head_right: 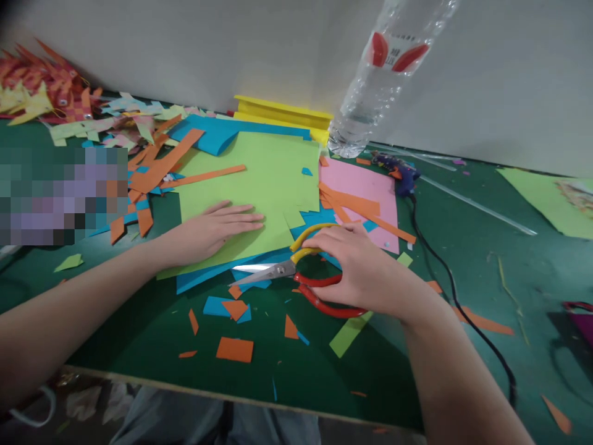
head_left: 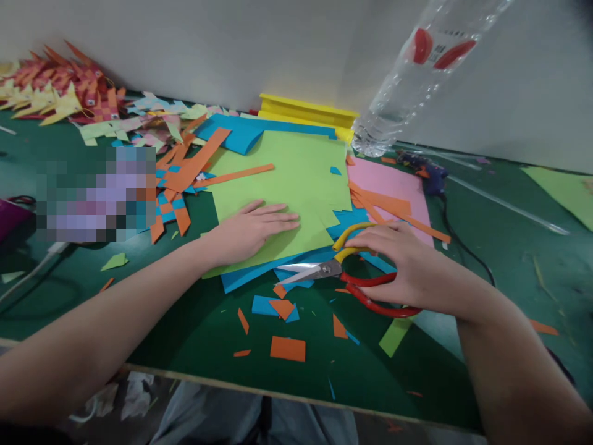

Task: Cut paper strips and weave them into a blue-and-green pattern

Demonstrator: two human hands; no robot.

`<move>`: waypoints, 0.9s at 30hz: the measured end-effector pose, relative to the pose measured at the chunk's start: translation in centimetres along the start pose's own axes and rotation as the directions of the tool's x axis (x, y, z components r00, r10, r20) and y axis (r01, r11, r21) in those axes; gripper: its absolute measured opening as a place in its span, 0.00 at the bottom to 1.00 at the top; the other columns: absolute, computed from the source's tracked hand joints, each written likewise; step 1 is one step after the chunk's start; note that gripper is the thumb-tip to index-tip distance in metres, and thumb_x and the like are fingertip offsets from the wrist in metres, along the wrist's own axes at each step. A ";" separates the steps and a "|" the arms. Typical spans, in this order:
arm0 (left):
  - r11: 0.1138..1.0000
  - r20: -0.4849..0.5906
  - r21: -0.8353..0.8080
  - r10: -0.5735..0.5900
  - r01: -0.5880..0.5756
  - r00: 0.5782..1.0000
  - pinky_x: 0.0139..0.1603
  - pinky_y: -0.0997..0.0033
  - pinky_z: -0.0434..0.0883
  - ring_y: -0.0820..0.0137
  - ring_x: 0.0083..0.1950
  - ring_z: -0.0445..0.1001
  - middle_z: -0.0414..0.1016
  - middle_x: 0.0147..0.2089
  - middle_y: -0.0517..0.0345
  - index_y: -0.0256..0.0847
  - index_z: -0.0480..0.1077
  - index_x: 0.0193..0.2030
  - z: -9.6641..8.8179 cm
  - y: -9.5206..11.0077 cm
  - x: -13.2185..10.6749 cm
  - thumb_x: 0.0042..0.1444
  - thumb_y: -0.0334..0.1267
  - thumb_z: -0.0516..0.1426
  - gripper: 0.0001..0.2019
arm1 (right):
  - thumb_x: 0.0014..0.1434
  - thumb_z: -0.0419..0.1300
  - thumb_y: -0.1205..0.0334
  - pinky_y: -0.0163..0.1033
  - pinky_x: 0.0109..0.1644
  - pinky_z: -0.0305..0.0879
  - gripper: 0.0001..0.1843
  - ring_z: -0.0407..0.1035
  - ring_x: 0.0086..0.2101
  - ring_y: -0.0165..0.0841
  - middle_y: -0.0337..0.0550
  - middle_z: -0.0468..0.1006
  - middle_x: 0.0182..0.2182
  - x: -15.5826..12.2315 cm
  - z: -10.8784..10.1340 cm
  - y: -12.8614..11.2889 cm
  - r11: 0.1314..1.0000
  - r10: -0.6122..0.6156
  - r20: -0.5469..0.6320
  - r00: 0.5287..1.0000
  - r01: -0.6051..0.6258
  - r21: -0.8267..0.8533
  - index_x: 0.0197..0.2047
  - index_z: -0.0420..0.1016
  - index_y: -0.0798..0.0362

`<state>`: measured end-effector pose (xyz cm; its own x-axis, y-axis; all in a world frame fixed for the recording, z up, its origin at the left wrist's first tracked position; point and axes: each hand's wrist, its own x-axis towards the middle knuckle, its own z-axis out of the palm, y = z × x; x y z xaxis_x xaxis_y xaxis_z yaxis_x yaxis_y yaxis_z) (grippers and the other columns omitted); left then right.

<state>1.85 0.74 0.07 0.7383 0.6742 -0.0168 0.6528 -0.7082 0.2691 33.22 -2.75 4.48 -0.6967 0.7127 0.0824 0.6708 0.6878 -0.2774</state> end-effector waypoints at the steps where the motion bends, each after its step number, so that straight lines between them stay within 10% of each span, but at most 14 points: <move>1: 1.000 -0.002 -0.001 0.001 -0.001 1.000 0.76 0.54 0.40 0.70 0.77 0.47 0.56 0.75 0.67 0.48 0.57 0.72 0.0 0.0 0.0 0.65 0.24 0.40 0.31 | 0.51 0.66 0.55 0.56 0.58 0.62 0.22 0.74 0.48 0.47 0.43 0.82 0.47 -0.1 0.0 0.1 1.000 -0.006 0.002 1.000 0.006 -0.001 0.51 0.75 0.44; 27: 1.000 0.012 0.000 -0.016 0.016 1.000 0.76 0.55 0.41 0.70 0.77 0.47 0.56 0.74 0.65 0.48 0.57 0.72 -0.1 0.1 0.2 0.66 0.26 0.39 0.29 | 0.51 0.65 0.53 0.58 0.61 0.59 0.19 0.75 0.48 0.48 0.45 0.81 0.47 0.2 0.7 0.4 0.999 0.021 0.006 1.000 -0.021 -0.034 0.47 0.75 0.46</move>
<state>2.00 0.83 0.16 0.7300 0.6827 -0.0328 0.6643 -0.6974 0.2690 33.18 -2.38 3.75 -0.6839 0.7261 0.0712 0.6933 0.6772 -0.2466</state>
